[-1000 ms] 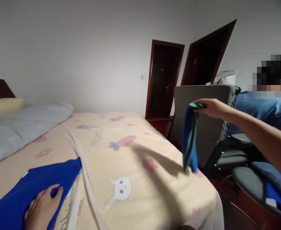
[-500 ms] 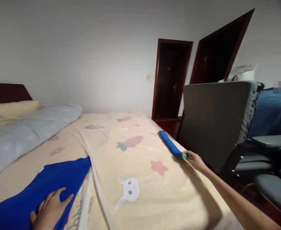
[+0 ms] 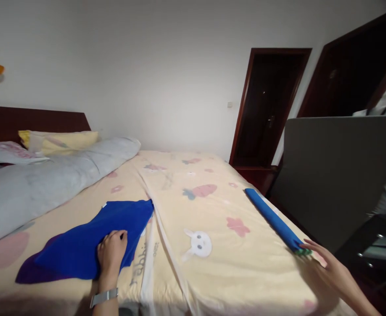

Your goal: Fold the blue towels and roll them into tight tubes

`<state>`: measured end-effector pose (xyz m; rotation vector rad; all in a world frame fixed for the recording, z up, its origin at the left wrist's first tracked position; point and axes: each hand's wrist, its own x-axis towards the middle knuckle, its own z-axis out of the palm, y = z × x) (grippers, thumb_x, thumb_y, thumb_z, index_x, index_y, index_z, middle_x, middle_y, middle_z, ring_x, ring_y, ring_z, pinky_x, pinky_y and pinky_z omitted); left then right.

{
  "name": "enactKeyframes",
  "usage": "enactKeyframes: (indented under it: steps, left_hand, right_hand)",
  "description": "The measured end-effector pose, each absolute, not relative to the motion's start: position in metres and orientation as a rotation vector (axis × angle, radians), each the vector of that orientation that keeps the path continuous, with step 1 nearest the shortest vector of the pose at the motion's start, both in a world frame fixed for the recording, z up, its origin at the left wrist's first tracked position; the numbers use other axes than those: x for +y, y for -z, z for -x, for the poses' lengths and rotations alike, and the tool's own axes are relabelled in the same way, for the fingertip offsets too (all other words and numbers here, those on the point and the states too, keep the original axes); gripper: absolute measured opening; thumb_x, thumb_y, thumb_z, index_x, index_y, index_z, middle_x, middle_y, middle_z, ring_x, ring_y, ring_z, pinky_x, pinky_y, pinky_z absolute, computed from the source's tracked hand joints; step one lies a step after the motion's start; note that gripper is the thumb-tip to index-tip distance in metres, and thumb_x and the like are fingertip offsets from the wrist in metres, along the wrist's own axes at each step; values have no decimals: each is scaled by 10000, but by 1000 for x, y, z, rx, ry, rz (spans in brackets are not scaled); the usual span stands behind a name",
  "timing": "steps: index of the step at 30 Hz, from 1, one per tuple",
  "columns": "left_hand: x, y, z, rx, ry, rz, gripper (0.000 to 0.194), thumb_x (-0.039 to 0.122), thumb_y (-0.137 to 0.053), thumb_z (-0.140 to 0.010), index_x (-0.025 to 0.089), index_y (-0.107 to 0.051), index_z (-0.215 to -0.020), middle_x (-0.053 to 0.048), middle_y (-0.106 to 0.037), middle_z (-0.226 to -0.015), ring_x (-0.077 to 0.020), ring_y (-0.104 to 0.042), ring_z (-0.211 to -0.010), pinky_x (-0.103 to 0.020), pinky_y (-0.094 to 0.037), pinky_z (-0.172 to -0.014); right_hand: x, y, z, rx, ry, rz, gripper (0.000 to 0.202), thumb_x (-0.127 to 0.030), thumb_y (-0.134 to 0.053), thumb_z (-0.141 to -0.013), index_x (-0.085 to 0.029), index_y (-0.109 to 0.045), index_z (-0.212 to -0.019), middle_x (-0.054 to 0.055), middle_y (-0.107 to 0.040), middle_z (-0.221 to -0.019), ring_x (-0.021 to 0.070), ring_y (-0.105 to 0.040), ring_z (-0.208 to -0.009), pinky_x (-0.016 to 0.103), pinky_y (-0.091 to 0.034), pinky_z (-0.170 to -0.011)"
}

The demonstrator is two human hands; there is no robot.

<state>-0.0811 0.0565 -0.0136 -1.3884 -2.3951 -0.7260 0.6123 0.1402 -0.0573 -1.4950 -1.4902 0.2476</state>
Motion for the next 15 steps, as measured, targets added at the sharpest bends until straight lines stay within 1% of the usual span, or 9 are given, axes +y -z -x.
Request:
enactKeyframes:
  steps: [2,4,5,7,9,11,13,15]
  left_hand:
    - [56,12,76,-2377,741,1386,318,326,-450,-942,201,-741,-959,-125,-749,-1016,-296,-663,-921,-360,-422,-755]
    - [56,11,70,-2336,741,1438,300,359,-470,-941,213,-730,-965,-118,-737,-1026,-297,-645,-960,-360,-409,-787]
    - [57,11,66,-2307,732,1494,279,389,-508,-924,226,-730,-967,-111,-731,-1039,-301,-634,-983,-363,-403,-804]
    - [59,12,57,-2248,702,1620,234,410,-602,-866,248,-738,-965,-98,-724,-1045,-312,-619,-1006,-371,-391,-819]
    - [62,14,49,-2221,687,1682,191,348,-619,-851,238,-745,-942,-104,-726,-1005,-320,-620,-990,-379,-383,-803]
    - [65,16,46,-2233,705,1665,207,275,-544,-891,208,-740,-879,-123,-728,-936,-322,-636,-939,-383,-378,-768]
    - [69,16,46,-2252,746,1634,287,255,-456,-938,190,-719,-842,-132,-724,-876,-317,-652,-876,-378,-381,-732]
    - [72,11,46,-2271,797,1599,318,267,-401,-970,190,-693,-870,-123,-724,-886,-293,-663,-830,-359,-393,-706]
  right_hand:
    - [122,40,-583,-1411,-178,1452,240,-449,-606,-597,-566,-665,-798,68,-663,-1148,445,-611,-1095,623,-523,-659]
    - [108,21,-543,-1403,-158,1401,175,-454,-595,-658,-520,-674,-798,70,-659,-1123,448,-603,-1101,593,-525,-564]
    - [104,13,-519,-1429,-180,1370,152,-449,-594,-687,-470,-685,-807,76,-655,-1122,445,-599,-1108,561,-539,-539]
    - [101,0,-469,-1526,-298,1275,166,-422,-594,-741,-357,-705,-847,106,-631,-1161,434,-576,-1145,456,-551,-481]
    - [105,-4,-421,-1624,-450,1154,173,-387,-579,-792,-295,-708,-863,125,-618,-1174,409,-552,-1172,356,-521,-441]
    - [113,2,-379,-1686,-578,1036,167,-355,-557,-825,-283,-707,-835,115,-638,-1117,373,-573,-1124,327,-504,-473]
    - [120,15,-349,-1707,-675,967,171,-316,-542,-825,-278,-704,-786,92,-664,-1040,334,-608,-1027,364,-527,-607]
    - [124,27,-327,-1702,-780,958,166,-299,-548,-801,-265,-700,-745,74,-680,-969,306,-623,-931,392,-514,-711]
